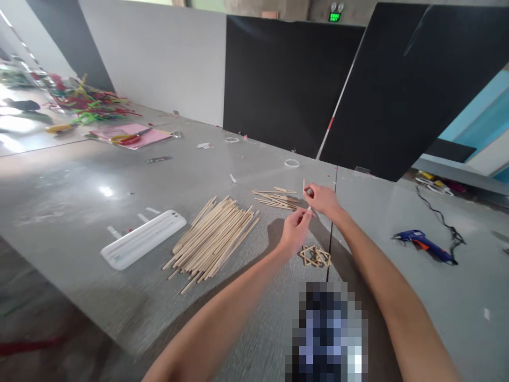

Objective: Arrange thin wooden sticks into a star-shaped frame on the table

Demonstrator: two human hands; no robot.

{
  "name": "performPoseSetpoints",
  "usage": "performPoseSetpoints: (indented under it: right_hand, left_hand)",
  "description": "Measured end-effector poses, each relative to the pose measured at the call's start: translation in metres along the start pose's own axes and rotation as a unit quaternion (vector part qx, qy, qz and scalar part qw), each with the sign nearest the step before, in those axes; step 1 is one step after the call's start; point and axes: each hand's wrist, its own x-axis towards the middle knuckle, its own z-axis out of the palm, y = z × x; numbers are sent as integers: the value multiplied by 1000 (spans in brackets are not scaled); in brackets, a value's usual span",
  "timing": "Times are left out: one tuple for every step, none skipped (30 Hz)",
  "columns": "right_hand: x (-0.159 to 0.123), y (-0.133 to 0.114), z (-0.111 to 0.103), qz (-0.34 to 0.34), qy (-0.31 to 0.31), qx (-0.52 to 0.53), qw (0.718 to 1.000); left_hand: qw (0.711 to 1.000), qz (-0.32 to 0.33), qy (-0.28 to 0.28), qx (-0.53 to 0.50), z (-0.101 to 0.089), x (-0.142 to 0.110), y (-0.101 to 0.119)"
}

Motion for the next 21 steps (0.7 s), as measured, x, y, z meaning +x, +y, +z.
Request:
performPoseSetpoints:
  right_hand:
    - [1,-2,3,-8,4,-50,999]
    - [2,-4,6,-17,1,-90,996]
    - [4,-6,8,-24,-8,-112,993]
    - [6,-9,9,-29,-18,-114,993]
    - [8,-10,10,-32,-23,-110,993]
    - [10,-12,9,-36,-26,-110,993]
    - [12,-12,8,-40,-29,-103,993]
    - [14,-12,5,-45,-38,-81,995]
    - [15,-11,1,-49,-60,-39,996]
    - [15,-9,-3,-52,-96,21,994]
    - [14,-7,-8,-54,-144,93,984]
    - [12,-6,-12,-53,-198,164,965]
    - [9,-5,-16,-53,-248,222,942]
    - [6,-5,-20,-54,-287,258,921]
    - [2,-5,-22,-59,-313,278,906]
    - [-3,-7,-23,-67,-327,286,898]
    - [-8,-8,-23,-76,-332,289,894]
    - [-13,-9,-23,-85,-328,292,894]
    - [-19,-10,-21,-92,-318,293,897]
    - [-25,-10,-19,-95,-303,295,901]
    - [-31,-9,-16,-95,-285,298,906]
  left_hand:
    - [999,17,-19,23,1,-2,0]
    - [998,33,-29,39,1,-3,1]
    - [998,40,-32,43,1,-3,1]
    - [999,32,-27,31,1,-3,3]
    - [1000,19,-15,9,0,-2,4]
    - [1000,10,6,-17,-2,0,6]
    - [998,10,39,-43,-3,2,7]
    - [994,23,79,-65,-4,4,8]
    - [989,46,120,-79,-5,6,9]
    - [982,74,154,-83,-6,8,9]
    - [976,98,177,-79,-7,10,9]
    - [973,116,187,-74,-8,12,9]
    - [972,124,188,-71,-8,13,8]
    - [972,126,183,-71,-9,14,7]
    - [974,124,177,-71,-9,14,6]
    - [975,121,170,-72,-9,14,5]
    - [978,117,158,-70,-9,14,4]
    - [981,114,142,-63,-9,14,3]
    - [985,111,122,-52,-9,14,2]
    - [988,108,100,-40,-10,14,2]
    - [991,104,78,-27,-10,13,1]
